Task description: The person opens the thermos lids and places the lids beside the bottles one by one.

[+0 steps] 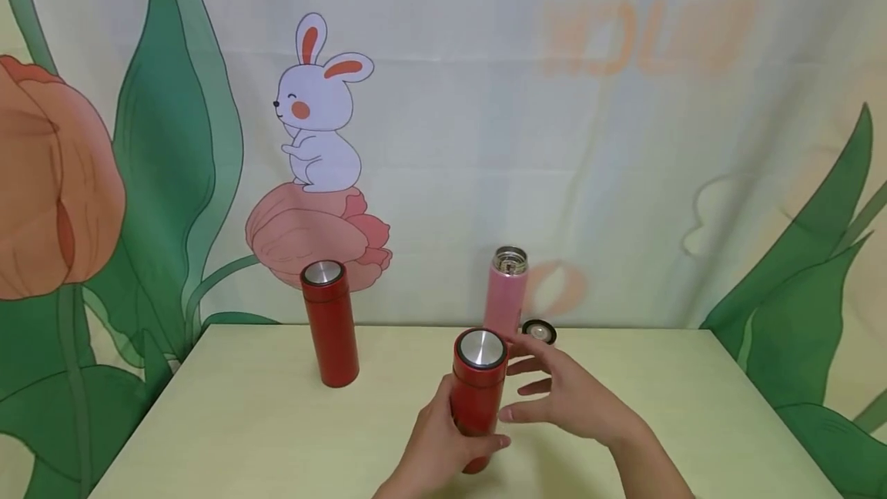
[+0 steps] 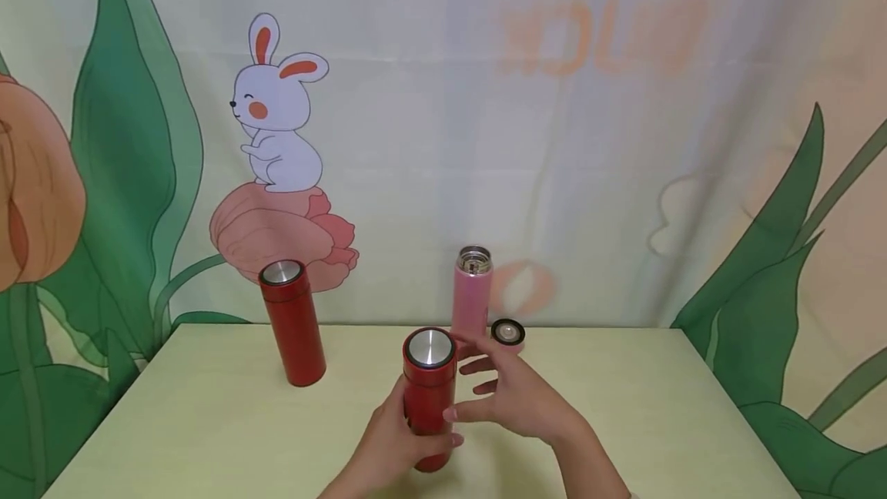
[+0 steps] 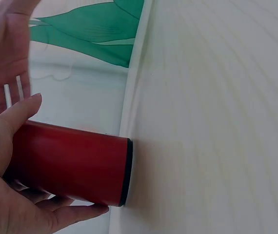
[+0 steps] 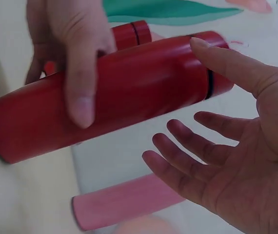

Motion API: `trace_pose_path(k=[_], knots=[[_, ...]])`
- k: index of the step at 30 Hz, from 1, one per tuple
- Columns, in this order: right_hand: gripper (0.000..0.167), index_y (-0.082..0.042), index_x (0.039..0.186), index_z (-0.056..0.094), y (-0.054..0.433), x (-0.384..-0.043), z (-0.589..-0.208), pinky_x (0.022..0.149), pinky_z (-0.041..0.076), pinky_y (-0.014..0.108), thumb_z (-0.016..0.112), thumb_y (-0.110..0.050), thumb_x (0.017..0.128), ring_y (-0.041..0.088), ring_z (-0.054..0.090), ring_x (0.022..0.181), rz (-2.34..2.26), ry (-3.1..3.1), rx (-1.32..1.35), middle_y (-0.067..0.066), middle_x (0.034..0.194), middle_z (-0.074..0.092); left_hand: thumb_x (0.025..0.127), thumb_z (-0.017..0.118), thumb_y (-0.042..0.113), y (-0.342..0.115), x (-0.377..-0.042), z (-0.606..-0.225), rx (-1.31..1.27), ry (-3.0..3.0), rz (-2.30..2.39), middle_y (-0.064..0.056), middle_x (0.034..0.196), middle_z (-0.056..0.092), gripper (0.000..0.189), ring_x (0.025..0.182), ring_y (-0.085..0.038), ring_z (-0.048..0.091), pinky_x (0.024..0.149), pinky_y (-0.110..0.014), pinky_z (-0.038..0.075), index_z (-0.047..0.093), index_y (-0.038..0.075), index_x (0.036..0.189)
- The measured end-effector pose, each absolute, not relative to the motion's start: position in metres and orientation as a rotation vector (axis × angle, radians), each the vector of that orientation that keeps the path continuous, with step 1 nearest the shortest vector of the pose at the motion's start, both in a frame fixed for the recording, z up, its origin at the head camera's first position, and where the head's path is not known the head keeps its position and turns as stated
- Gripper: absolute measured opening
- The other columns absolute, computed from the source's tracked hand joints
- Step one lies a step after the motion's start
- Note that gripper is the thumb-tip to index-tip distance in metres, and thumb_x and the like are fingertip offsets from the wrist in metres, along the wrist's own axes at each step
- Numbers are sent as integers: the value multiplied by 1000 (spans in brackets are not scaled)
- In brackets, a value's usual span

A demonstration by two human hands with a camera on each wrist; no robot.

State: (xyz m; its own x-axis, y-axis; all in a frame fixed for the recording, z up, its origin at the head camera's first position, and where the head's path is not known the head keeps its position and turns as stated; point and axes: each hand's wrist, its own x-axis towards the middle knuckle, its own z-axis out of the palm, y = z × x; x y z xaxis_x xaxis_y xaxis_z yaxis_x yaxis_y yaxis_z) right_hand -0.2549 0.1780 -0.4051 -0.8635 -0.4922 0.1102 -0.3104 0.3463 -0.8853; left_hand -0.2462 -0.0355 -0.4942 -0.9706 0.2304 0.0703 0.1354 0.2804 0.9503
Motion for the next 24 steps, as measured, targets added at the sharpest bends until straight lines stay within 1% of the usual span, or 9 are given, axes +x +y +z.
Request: trace_pose_path(k=[4,9,13,16,18,21,24], knots=[[84,-31,151,47,166,-257,-382,101,54,44,91,-30,79,25,58,126,-1467,2485,-771,-6,137,60,73,94,44,-34,-250,-498,264,2455,1778,0,127,68,82,117,-22,66,103,-56,53,49,21,137],[75,-21,144,55,153,-259,-362,94,56,43,91,-36,79,21,62,115,-1336,2590,-806,-7,123,68,73,94,44,-33,-255,-500,182,2415,1746,1,129,68,83,118,-24,64,101,-58,54,48,23,140],[67,-17,133,63,142,-259,-353,90,57,39,92,-38,76,14,65,105,-1190,2733,-798,-12,111,70,75,92,44,-33,-256,-500,248,2489,1717,1,125,70,79,115,-23,65,100,-55,55,49,22,138],[59,-17,121,68,135,-260,-349,88,56,34,94,-40,73,8,66,98,-1057,2858,-786,-14,103,70,77,90,44,-34,-255,-501,319,2557,1709,2,122,71,75,112,-20,67,99,-51,54,50,22,137],[55,-17,114,70,132,-259,-348,86,56,32,94,-41,71,7,65,94,-982,2927,-773,-15,99,69,78,90,43,-34,-254,-501,346,2573,1712,2,120,72,74,110,-17,67,99,-48,54,50,22,136],[51,-18,109,71,129,-258,-348,84,55,32,95,-41,70,7,63,91,-923,2981,-766,-15,95,69,78,90,42,-34,-252,-501,350,2573,1714,2,120,72,73,110,-17,68,99,-47,54,50,22,136],[49,-19,108,71,129,-256,-348,84,55,32,95,-39,70,7,63,91,-912,2990,-759,-15,94,68,78,90,40,-34,-252,-501,337,2548,1712,1,121,71,74,111,-19,67,100,-49,54,50,21,137]])
